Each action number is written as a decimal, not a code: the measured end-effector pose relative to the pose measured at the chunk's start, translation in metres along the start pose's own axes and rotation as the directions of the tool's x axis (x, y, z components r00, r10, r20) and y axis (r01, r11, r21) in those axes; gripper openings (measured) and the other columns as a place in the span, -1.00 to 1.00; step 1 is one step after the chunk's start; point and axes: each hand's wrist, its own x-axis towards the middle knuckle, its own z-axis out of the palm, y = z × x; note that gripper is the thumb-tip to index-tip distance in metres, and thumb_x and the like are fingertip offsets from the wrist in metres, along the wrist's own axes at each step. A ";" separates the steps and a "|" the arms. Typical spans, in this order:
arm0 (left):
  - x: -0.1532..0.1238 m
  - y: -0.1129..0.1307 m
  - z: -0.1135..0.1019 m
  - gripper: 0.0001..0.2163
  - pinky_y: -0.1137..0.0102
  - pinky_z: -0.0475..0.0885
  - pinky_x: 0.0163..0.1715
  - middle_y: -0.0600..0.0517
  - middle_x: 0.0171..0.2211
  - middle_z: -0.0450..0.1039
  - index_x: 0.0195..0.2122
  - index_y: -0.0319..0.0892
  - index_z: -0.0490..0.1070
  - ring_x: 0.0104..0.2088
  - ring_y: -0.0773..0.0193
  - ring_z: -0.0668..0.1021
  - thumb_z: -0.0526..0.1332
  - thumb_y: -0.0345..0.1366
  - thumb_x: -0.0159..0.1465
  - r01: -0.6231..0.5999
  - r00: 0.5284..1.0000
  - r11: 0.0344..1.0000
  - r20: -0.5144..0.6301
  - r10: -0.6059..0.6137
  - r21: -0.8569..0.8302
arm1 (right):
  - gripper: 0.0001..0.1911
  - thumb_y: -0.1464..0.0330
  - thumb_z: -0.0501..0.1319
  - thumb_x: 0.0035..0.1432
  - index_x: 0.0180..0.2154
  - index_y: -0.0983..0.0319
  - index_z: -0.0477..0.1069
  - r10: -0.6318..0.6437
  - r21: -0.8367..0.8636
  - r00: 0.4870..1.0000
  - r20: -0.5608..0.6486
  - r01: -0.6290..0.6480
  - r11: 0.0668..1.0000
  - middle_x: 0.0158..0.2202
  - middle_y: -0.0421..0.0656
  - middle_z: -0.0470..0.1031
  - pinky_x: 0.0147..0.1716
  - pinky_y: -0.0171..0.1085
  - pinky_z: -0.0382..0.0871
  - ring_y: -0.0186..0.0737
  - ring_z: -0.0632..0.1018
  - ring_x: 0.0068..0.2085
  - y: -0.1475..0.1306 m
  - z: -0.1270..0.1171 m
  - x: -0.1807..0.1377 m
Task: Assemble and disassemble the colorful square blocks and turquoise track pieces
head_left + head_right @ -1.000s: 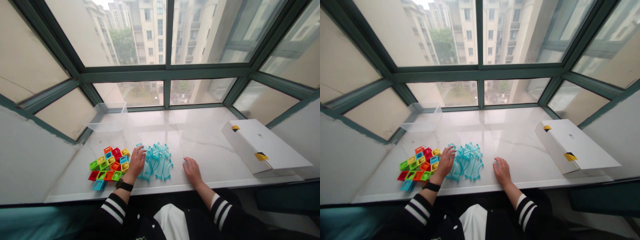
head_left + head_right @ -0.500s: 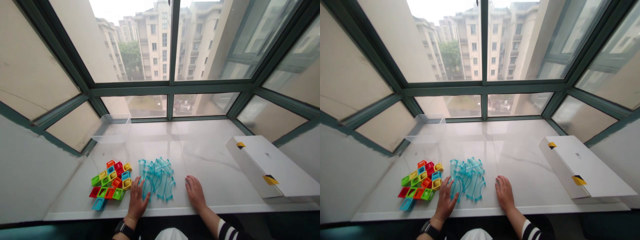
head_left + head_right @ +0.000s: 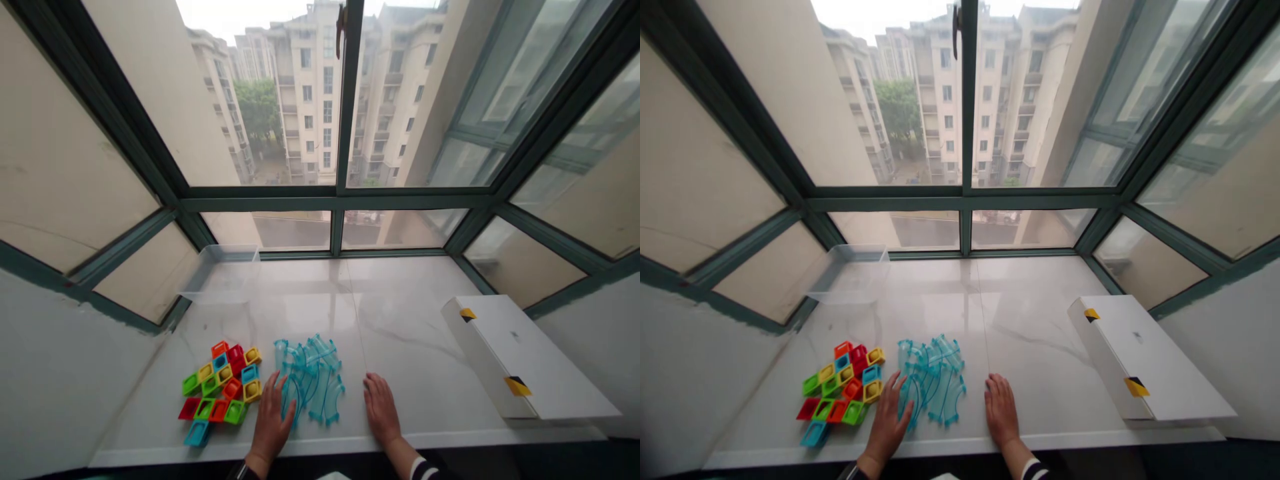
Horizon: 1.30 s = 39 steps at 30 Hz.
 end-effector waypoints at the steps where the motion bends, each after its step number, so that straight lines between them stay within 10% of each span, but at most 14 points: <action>1: -0.002 0.001 0.000 -0.44 -0.14 0.45 0.29 -0.15 0.41 0.26 0.44 0.08 0.13 0.39 -0.10 0.38 0.14 -0.16 0.43 0.004 1.000 1.000 -0.004 -0.004 0.002 | -0.61 0.17 0.05 0.45 0.14 -0.09 0.55 -0.010 -0.002 1.000 0.010 0.010 1.000 0.21 -0.11 0.59 0.21 0.33 0.47 0.22 0.58 0.22 0.000 -0.001 -0.001; 30: -0.016 0.014 0.031 -0.41 -0.21 0.09 0.43 -0.32 0.38 0.24 0.41 -0.15 0.13 0.43 -0.19 0.27 0.20 -0.13 0.42 -0.058 0.984 0.998 -0.165 0.061 0.023 | -0.65 0.24 0.05 0.46 0.06 0.18 0.53 -0.049 0.010 0.998 0.038 0.049 0.999 0.20 0.04 0.55 0.32 0.21 0.31 0.10 0.48 0.28 -0.001 -0.009 0.010; 39: -0.014 0.011 0.034 -0.45 -0.15 0.16 0.41 -0.32 0.36 0.29 0.36 -0.16 0.23 0.42 -0.17 0.30 0.20 -0.06 0.43 -0.050 0.987 0.999 -0.151 0.048 -0.012 | -0.57 0.37 0.16 0.34 0.20 0.25 0.43 -0.142 0.168 0.986 0.088 0.126 0.978 0.17 0.07 0.52 0.31 0.07 0.36 0.04 0.49 0.21 -0.050 -0.010 0.084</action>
